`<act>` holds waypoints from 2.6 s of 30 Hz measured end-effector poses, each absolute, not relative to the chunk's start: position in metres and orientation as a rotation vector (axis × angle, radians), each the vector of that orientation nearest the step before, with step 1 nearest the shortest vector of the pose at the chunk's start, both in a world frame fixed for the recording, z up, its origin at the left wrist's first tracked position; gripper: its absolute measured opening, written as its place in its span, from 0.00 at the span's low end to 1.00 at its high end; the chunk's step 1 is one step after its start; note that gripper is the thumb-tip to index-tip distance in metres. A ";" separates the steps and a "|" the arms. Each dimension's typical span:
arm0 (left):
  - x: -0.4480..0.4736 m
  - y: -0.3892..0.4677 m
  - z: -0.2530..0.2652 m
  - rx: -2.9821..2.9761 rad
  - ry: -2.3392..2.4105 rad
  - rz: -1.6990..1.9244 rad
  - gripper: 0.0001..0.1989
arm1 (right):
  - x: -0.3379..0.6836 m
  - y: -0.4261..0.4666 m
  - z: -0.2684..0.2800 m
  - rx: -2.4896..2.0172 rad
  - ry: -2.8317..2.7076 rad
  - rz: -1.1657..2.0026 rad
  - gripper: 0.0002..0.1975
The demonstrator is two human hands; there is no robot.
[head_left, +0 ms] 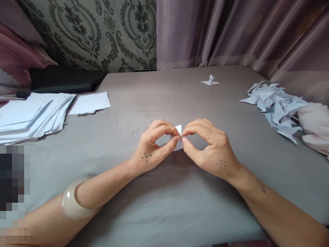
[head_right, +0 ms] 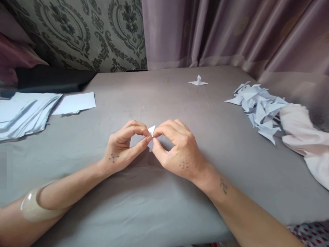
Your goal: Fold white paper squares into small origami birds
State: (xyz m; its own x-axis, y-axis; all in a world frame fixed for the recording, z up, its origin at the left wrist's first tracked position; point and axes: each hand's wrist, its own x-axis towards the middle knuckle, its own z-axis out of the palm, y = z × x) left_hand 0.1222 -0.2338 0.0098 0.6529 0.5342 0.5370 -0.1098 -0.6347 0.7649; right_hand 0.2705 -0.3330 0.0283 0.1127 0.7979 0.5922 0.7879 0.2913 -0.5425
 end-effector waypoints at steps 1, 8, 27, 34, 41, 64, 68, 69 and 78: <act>0.122 -0.233 0.009 2.078 0.322 1.006 0.02 | 0.271 -0.333 0.027 -1.470 -1.655 -0.009 0.09; 0.122 -0.228 0.006 2.202 0.301 1.025 0.03 | 0.272 -0.331 0.022 -1.484 -1.686 -0.127 0.09; 0.122 -0.222 0.016 2.465 0.184 0.941 0.04 | 0.262 -0.337 0.021 -1.530 -1.738 -0.241 0.09; 0.121 -0.222 0.015 2.555 0.238 0.999 0.03 | 0.261 -0.337 0.022 -1.576 -1.710 -0.255 0.08; 0.123 -0.221 0.018 2.542 0.162 1.000 0.05 | 0.261 -0.338 0.022 -1.576 -1.689 -0.283 0.08; 0.123 -0.226 0.011 1.805 0.389 0.899 0.03 | 0.260 -0.340 0.026 -1.525 -1.511 0.035 0.05; 0.122 -0.226 0.011 1.868 0.365 0.882 0.03 | 0.260 -0.339 0.025 -1.518 -1.474 0.058 0.04; 0.122 -0.226 0.011 1.876 0.353 0.879 0.03 | 0.260 -0.339 0.025 -1.513 -1.467 0.076 0.04; 0.122 -0.226 0.010 1.836 0.341 0.874 0.03 | 0.265 -0.338 0.029 -1.481 -1.390 0.339 0.02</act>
